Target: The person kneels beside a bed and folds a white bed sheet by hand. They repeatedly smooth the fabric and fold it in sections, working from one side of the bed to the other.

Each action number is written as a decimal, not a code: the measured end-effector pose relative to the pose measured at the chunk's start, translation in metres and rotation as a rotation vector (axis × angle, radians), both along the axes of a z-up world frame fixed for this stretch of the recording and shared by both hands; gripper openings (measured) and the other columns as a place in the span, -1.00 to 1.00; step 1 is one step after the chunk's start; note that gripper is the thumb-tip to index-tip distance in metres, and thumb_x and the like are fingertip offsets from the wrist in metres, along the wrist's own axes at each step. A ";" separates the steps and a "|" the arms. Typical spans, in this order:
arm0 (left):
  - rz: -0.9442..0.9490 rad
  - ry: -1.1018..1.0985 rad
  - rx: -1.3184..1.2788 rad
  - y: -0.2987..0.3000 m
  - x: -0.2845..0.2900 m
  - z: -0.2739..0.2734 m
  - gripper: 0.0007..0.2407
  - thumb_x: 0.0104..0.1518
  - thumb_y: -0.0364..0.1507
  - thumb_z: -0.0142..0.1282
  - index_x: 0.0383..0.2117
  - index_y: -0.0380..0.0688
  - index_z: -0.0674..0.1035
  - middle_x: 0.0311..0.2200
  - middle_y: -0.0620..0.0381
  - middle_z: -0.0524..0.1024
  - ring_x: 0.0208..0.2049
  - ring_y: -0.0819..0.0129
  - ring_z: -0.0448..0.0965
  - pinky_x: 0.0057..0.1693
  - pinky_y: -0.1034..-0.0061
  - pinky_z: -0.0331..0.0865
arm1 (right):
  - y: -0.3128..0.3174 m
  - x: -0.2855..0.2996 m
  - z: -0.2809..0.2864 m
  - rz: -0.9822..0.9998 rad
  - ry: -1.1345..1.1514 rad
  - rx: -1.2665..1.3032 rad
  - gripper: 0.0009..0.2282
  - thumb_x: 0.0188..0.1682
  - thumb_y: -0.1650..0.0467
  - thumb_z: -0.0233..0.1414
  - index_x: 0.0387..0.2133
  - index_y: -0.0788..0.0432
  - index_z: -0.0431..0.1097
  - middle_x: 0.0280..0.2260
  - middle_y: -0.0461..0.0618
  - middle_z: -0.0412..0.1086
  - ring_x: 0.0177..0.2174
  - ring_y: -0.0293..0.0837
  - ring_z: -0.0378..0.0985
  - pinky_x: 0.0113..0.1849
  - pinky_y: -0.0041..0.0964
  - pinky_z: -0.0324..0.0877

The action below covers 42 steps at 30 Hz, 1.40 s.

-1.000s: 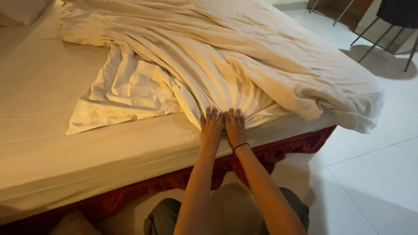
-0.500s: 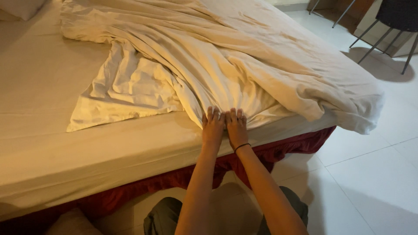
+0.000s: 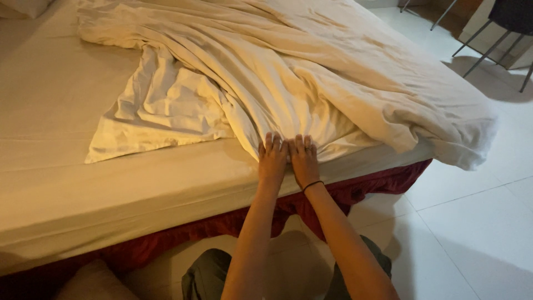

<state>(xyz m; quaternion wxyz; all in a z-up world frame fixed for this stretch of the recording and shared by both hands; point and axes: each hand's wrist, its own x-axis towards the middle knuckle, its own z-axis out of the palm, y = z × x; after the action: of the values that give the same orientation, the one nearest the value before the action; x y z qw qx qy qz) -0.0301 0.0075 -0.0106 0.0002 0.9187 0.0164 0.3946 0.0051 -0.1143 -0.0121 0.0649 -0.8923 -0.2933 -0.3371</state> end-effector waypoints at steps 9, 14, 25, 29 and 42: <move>0.059 -0.045 0.071 -0.007 0.000 0.009 -0.77 0.22 -0.41 0.05 -0.04 -0.11 0.58 0.11 -0.02 0.49 0.32 -0.05 0.28 0.28 -0.10 0.22 | -0.017 -0.001 0.019 0.010 -0.046 -0.047 -0.54 0.02 0.41 0.00 0.25 0.11 0.23 0.26 0.09 0.16 0.25 0.17 0.15 0.18 0.29 0.07; 0.003 -0.125 0.099 -0.018 0.000 0.023 -0.70 0.11 -0.39 0.03 -0.02 -0.08 0.58 0.11 -0.04 0.49 0.26 -0.10 0.34 0.28 -0.18 0.17 | -0.026 0.007 0.022 -0.005 -0.072 -0.049 -0.49 0.00 0.35 0.05 0.27 0.11 0.19 0.28 0.11 0.13 0.26 0.17 0.13 0.19 0.32 0.04; -0.006 -0.137 0.100 -0.056 0.027 0.034 -0.72 0.23 -0.42 0.02 0.03 -0.22 0.54 0.09 -0.05 0.51 0.24 -0.04 0.41 0.36 -0.10 0.16 | -0.049 0.029 0.027 -0.143 -0.099 -0.096 -0.47 0.05 0.33 0.00 0.32 0.14 0.14 0.29 0.07 0.15 0.25 0.14 0.19 0.16 0.30 0.12; 0.002 -0.089 0.121 -0.062 0.034 0.040 -0.68 0.19 -0.41 0.01 0.06 -0.20 0.53 0.12 -0.05 0.50 0.24 -0.02 0.41 0.36 -0.06 0.14 | -0.055 0.035 0.030 -0.162 -0.088 -0.122 -0.46 0.01 0.32 0.01 0.30 0.17 0.14 0.28 0.11 0.15 0.24 0.16 0.18 0.15 0.31 0.12; -0.018 -0.062 0.102 -0.095 0.079 0.033 -0.64 0.23 -0.39 -0.04 0.15 -0.18 0.47 0.20 -0.13 0.44 0.27 -0.05 0.36 0.35 -0.04 0.13 | -0.081 0.064 0.033 -0.227 -0.043 -0.079 -0.51 0.09 0.34 -0.09 0.33 0.14 0.11 0.30 0.14 0.13 0.29 0.16 0.13 0.22 0.20 0.10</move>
<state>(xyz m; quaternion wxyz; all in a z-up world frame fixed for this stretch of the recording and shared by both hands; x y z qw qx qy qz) 0.0491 -0.0872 0.0224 -0.0429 0.9050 -0.0119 0.4231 0.0691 -0.1955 0.0204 -0.0150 -0.9142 -0.2046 -0.3495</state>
